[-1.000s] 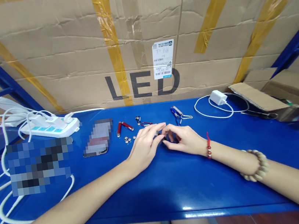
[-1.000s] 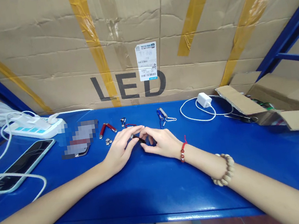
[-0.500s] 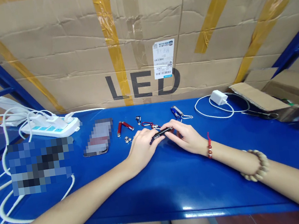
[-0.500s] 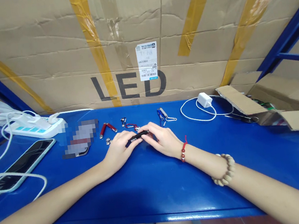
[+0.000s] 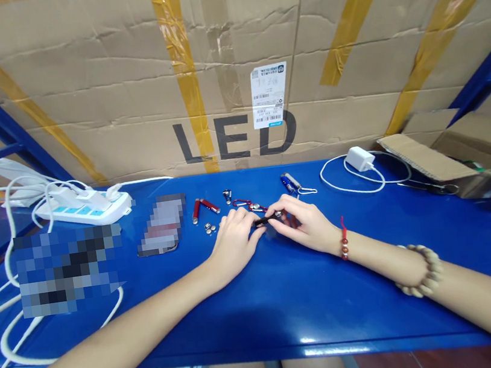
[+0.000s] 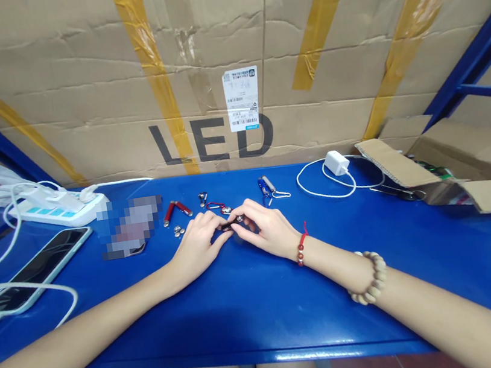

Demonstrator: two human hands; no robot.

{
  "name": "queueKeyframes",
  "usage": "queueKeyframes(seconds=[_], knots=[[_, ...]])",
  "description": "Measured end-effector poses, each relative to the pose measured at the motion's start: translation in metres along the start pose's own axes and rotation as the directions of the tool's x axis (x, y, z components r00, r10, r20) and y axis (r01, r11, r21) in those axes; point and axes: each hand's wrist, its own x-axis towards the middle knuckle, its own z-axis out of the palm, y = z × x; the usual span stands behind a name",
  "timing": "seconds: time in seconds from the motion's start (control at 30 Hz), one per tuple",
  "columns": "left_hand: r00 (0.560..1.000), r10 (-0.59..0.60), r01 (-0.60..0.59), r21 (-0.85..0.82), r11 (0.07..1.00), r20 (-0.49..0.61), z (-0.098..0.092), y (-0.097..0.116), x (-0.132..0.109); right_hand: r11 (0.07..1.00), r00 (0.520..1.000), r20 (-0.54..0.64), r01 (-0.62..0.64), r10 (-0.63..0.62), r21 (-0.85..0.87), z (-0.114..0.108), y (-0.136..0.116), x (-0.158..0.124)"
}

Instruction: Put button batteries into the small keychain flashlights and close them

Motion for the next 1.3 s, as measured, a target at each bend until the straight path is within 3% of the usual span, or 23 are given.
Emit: queueKeyframes(seconds=[0.23,0.53,0.93,1.3], knots=[[1.000,0.010,-0.010,0.002,1.000,0.003,-0.0001,0.0004,0.0008,0.999,0.999,-0.034,0.033,-0.032,0.023,-0.0006,-0.0001,-0.0012],[1.000,0.004,-0.004,-0.002,1.000,0.001,-0.0016,0.0021,0.0005,0.999,1.000,-0.002,-0.022,0.022,-0.025,-0.0019,0.0005,0.0003],[1.000,0.009,-0.010,-0.031,0.999,-0.020,-0.0008,0.0026,-0.0002,0.985,0.999,-0.013,-0.040,0.039,-0.169,-0.0036,-0.0025,0.0006],[0.999,-0.032,0.032,-0.051,0.998,0.005,-0.0049,0.0073,0.0004,0.989,0.997,0.070,-0.023,0.034,-0.146,-0.0012,-0.0059,-0.0005]])
